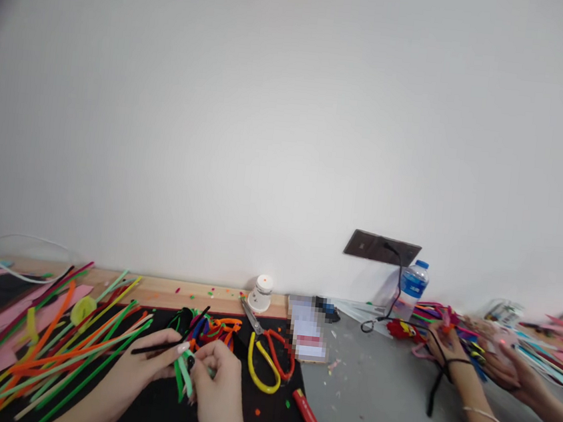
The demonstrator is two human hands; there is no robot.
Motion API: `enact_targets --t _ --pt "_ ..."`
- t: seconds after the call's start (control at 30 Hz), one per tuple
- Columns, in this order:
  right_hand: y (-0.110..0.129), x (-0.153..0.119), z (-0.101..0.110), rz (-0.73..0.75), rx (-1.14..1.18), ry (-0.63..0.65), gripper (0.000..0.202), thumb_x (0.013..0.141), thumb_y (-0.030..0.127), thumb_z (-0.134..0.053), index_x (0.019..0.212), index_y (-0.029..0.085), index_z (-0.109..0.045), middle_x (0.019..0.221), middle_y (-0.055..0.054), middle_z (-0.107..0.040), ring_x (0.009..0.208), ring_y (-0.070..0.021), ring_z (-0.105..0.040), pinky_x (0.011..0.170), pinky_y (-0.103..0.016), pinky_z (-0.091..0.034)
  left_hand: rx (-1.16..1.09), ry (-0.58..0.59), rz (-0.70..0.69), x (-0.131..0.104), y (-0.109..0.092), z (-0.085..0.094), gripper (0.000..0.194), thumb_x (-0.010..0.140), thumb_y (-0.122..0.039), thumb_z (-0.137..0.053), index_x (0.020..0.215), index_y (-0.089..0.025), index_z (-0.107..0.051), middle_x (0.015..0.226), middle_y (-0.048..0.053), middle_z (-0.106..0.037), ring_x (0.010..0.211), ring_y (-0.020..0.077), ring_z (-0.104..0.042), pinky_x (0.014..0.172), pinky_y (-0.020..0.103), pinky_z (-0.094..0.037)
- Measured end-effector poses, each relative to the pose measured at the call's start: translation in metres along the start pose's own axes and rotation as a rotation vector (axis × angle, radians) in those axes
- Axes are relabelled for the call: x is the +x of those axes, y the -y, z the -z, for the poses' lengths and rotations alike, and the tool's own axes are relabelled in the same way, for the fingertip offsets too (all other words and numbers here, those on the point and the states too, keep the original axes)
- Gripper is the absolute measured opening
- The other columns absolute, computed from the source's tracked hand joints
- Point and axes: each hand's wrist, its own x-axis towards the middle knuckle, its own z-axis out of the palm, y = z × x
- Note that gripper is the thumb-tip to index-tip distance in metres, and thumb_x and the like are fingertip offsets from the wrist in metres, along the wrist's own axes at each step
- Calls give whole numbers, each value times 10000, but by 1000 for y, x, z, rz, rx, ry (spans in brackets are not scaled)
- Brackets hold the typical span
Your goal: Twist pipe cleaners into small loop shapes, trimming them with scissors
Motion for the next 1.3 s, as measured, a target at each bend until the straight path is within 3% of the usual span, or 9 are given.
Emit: enact_targets --t 0.17,0.27,0.37,0.5,0.67,0.83,0.93,1.13,1.3 --pt "3 -2 -1 -19 -39 -11 79 714 112 -483 647 153 -482 446 69 -455 343 -51 -373 352 -148 -287 82 43 -77 -5 2 5 253 664 -345 -673 549 -154 -554 530 -54 -489 550 107 -488 545 223 -472" --pt "3 -2 -2 -34 -14 1 79 720 149 -507 647 153 -480 437 68 -461 332 -48 -368 343 -147 -283 35 32 -51 -7 1 5 236 649 -341 -691 566 -157 -570 540 -54 -509 557 112 -510 555 233 -488" --pt "3 -1 -2 -44 13 17 114 732 213 -541 658 153 -479 434 64 -477 319 -47 -367 329 -146 -278 -45 6 3 -7 4 6 196 612 -337 -725 666 -176 -628 620 -37 -597 616 148 -578 591 274 -525" --pt "0 1 -1 -53 23 21 145 736 248 -566 667 145 -490 431 59 -489 314 -42 -366 326 -141 -275 -70 -57 49 -6 7 8 285 605 -331 -740 848 -198 -675 832 11 -690 751 204 -640 668 313 -549" --pt "-3 3 -1 -43 58 11 193 716 290 -607 657 129 -517 413 54 -490 298 -38 -358 315 -140 -259 -100 -65 88 -8 9 10 296 613 -312 -743 867 -171 -685 848 41 -712 764 221 -652 706 341 -544" --pt "-4 4 0 -47 85 -13 225 682 324 -634 651 123 -536 410 41 -507 295 -47 -371 317 -150 -270 -203 52 54 -13 6 9 247 669 -276 -708 897 -189 -672 881 42 -707 828 211 -632 730 323 -521" --pt "1 4 2 -49 87 -15 242 675 340 -641 635 126 -535 410 47 -492 312 -50 -376 332 -153 -280 -303 144 115 -14 1 9 220 676 -244 -691 890 -194 -673 859 40 -711 806 206 -639 739 325 -510" --pt "4 3 3 -30 112 -28 252 674 350 -655 637 129 -543 410 56 -476 331 -51 -379 340 -151 -279 -486 178 261 -16 -6 12 161 766 -265 -579 878 -194 -671 915 39 -704 905 209 -625 829 346 -477" --pt "-3 3 1 -34 107 -10 244 691 345 -644 657 120 -554 433 41 -511 322 -43 -378 337 -149 -288 -503 253 236 -16 -6 7 145 794 -307 -581 812 -178 -644 815 45 -702 861 204 -639 859 374 -453"
